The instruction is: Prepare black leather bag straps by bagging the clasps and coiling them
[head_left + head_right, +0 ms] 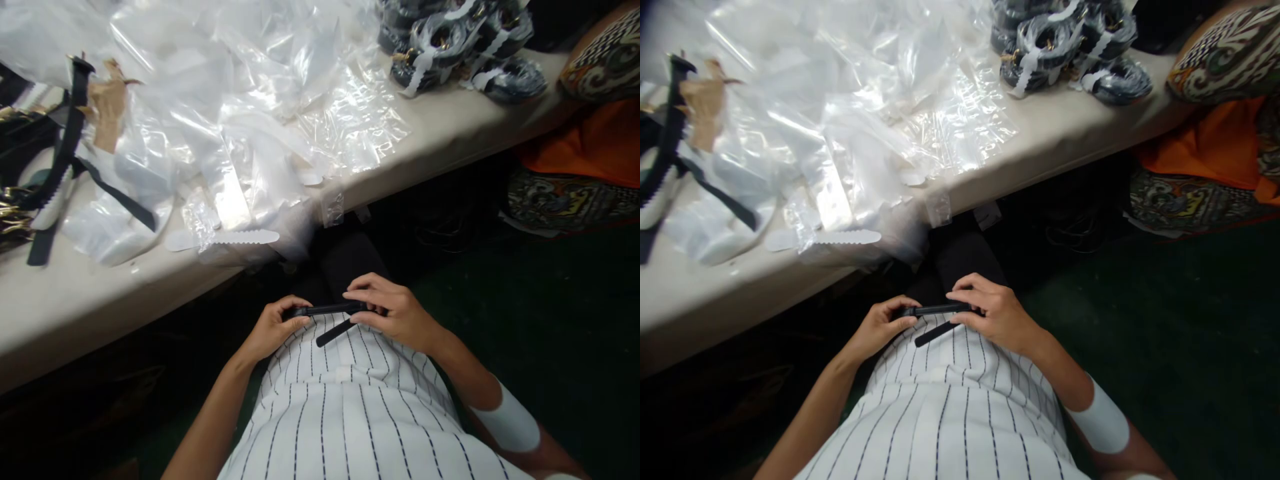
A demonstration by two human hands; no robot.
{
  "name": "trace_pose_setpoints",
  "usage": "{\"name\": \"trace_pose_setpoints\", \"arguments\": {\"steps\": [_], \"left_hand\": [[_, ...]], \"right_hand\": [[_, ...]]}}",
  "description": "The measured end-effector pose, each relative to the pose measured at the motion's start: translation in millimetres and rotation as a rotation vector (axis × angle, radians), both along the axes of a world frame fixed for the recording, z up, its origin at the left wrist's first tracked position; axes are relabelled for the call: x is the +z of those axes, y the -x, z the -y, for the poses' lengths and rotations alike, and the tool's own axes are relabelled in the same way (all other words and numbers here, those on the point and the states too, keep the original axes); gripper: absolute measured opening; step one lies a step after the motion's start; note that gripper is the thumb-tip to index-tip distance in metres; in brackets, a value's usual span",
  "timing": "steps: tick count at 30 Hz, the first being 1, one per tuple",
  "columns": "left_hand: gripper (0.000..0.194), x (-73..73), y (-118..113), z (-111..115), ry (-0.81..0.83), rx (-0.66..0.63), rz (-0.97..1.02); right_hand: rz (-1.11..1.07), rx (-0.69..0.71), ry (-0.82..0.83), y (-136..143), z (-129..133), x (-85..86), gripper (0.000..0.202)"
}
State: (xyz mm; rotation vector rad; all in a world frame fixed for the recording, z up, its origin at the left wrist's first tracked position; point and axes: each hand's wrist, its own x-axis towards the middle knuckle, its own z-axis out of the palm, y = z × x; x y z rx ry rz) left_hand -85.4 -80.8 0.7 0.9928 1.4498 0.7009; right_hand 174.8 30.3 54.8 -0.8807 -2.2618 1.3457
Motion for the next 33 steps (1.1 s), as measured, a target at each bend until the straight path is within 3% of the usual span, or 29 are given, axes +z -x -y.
{"name": "trace_pose_setpoints", "arguments": {"steps": [3,6,12,17,28,33], "left_hand": [[0.021,7.9,-1.3,-3.4,-0.102,-0.018,-0.064],[0.019,14.0,-2.6,-4.1,-0.144,-0.019,-0.103],[0.017,12.8,-5.0,-4.6,-0.192,0.043,-0.090],[0.015,12.3,-2.9,-9.0,-0.237,0.007,-0.082],[0.023,20.6,-1.7,-7.6,-0.515,-0.144,-0.346],[0.028,20.6,-1.7,-5.4,-0.553,-0.197,-0.417]], "right_hand": [[0.003,0.187,-0.129,18.5,-1.4,-21.8,0.022],[-0.006,0.248,-0.106,30.5,2.2,-33.4,0.007],[-0.008,0.142,0.125,32.2,7.5,-38.6,0.010],[-0.124,0.087,0.276,30.9,2.9,-40.5,0.009],[0.179,0.004,0.229,42.9,3.9,-35.8,0.015],[0.201,0.037,0.305,43.2,-0.8,-28.9,0.016]]}}
